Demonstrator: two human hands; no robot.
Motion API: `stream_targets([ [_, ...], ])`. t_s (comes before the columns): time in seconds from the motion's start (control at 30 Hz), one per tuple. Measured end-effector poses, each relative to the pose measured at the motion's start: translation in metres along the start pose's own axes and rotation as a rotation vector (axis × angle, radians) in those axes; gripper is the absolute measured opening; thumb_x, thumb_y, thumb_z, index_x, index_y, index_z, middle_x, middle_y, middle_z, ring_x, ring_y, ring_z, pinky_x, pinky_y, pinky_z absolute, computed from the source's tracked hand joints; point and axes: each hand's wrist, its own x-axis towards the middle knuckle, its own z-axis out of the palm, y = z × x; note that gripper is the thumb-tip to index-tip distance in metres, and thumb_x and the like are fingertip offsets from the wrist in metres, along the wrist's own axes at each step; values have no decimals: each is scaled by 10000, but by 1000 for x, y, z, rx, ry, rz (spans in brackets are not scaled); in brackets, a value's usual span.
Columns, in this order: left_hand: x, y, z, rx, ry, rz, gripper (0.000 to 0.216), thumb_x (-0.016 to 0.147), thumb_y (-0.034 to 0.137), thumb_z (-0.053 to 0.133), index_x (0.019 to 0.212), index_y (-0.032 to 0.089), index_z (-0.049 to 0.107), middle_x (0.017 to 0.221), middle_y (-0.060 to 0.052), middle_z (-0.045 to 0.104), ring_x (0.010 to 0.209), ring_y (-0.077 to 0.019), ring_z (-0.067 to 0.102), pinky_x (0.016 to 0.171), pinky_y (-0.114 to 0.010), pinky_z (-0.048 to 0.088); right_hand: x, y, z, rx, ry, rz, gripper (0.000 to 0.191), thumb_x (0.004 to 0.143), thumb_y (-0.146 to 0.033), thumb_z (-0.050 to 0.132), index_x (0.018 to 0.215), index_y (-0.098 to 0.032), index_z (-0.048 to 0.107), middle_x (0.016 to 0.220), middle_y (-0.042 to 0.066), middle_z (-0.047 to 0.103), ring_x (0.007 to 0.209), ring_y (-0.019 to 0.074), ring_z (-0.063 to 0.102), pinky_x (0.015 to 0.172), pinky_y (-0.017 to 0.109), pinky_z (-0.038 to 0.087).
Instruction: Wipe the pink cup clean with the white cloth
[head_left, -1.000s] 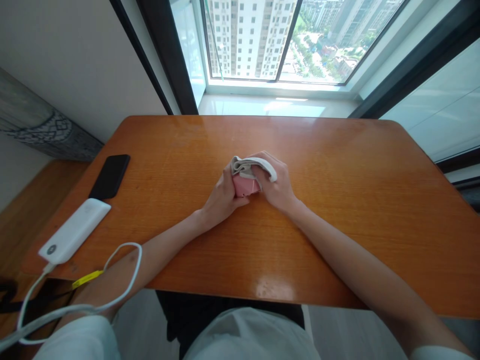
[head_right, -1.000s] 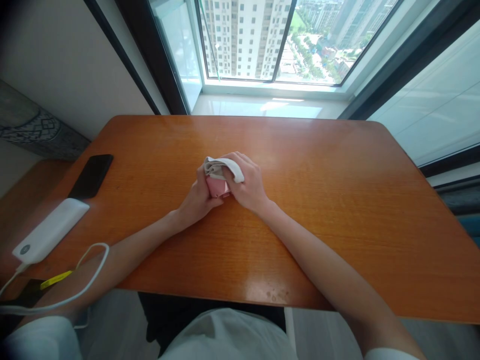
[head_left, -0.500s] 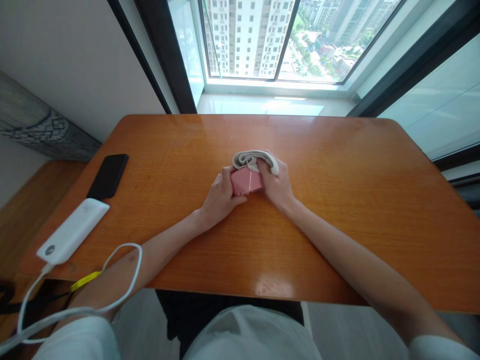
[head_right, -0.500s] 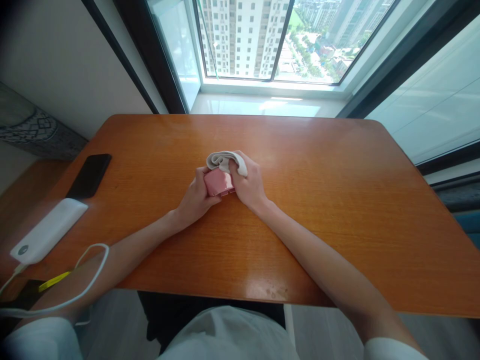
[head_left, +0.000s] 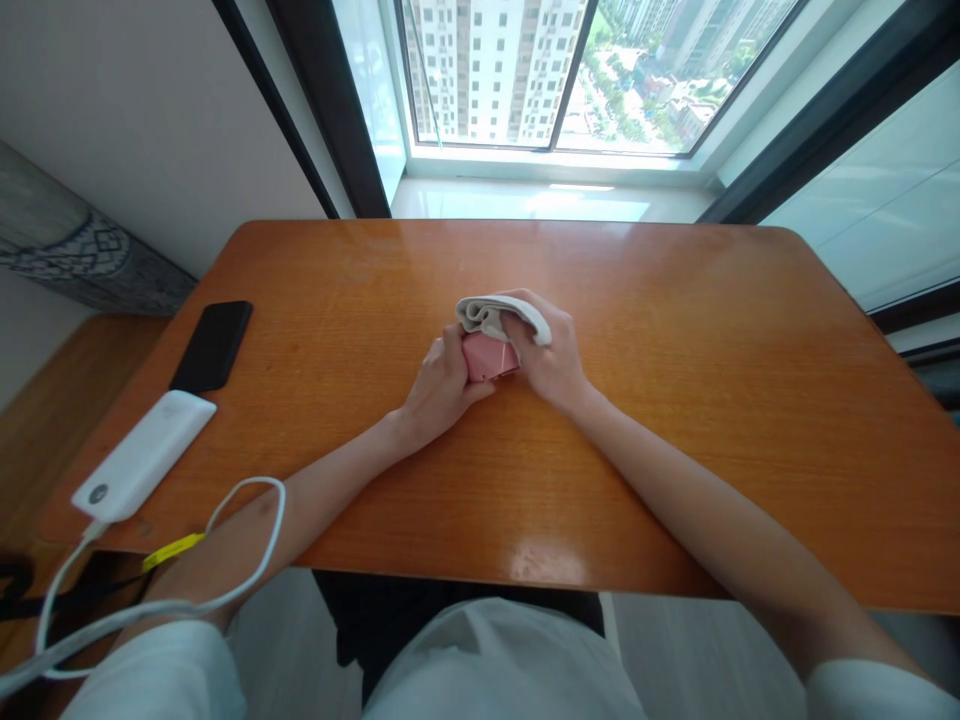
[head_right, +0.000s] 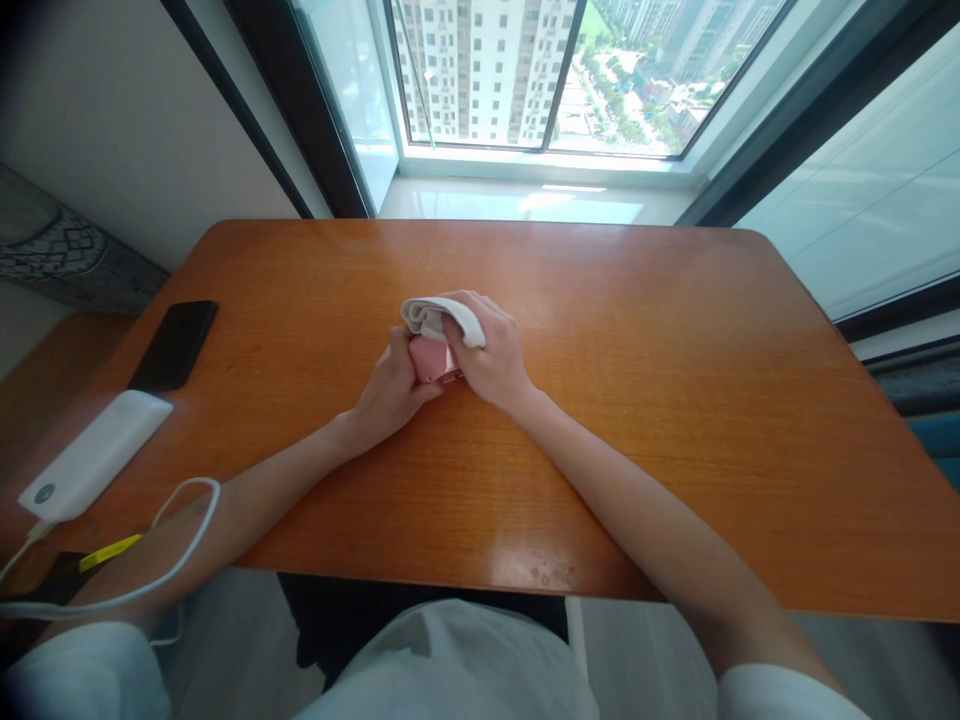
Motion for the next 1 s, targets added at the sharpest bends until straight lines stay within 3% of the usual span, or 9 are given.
stream_targets([
  [0.13,1,3,-1,1,8,2,686,853,286,837,1376,255,395,1300,-120,669,1102,-325,699,957,-482,570,2,32,12,398,185,280,396,1008,-642,623,960,-272,755,979,34,796,951,256,745,904,409,627],
  [0.27,0,3,-3,27,12,3,685,856,299,846,1372,253,399,1281,-110,666,1074,-309,689,942,-467,568,2,40,19,452,222,376,446,978,-700,630,904,-268,711,907,30,749,845,235,711,809,384,625],
  [0.37,3,-2,-4,68,27,25,690,854,314,866,1372,249,414,1308,-119,667,1096,-318,684,958,-478,569,3,29,12,326,182,259,399,1027,-642,615,972,-270,748,990,36,788,938,249,736,909,408,613],
  [0.5,11,-11,-3,130,47,24,722,858,398,895,1387,221,437,1309,-142,675,1130,-361,687,993,-530,571,4,7,3,-53,37,-47,327,1091,-488,556,1217,-274,768,1233,87,815,1133,300,724,1057,480,553],
  [0.6,16,-17,-2,135,58,29,693,915,557,852,1380,196,486,1268,-160,695,1126,-385,699,1001,-564,575,5,-6,6,-389,-75,-252,370,1048,-341,588,1393,-275,705,1400,117,769,1286,360,656,1175,566,463],
  [0.67,19,-21,-3,134,67,54,551,998,597,749,1334,207,553,1258,-161,718,1139,-378,705,1024,-572,573,9,-12,14,-541,-163,-343,463,999,-266,626,1460,-266,663,1470,130,733,1351,388,615,1222,597,405],
  [0.77,26,-32,-10,117,73,78,349,1100,533,589,1273,234,639,1279,-152,756,1175,-356,711,1043,-561,576,24,-13,29,-652,-251,-402,519,951,-203,652,1469,-241,649,1477,149,713,1373,408,585,1234,611,375],
  [1.0,56,-77,-31,140,155,48,418,1058,574,611,1216,192,676,1266,-188,760,1242,-392,696,1112,-601,540,75,7,63,-621,-260,-393,494,953,-176,614,1441,-246,648,1450,125,690,1353,377,562,1228,597,385],
])
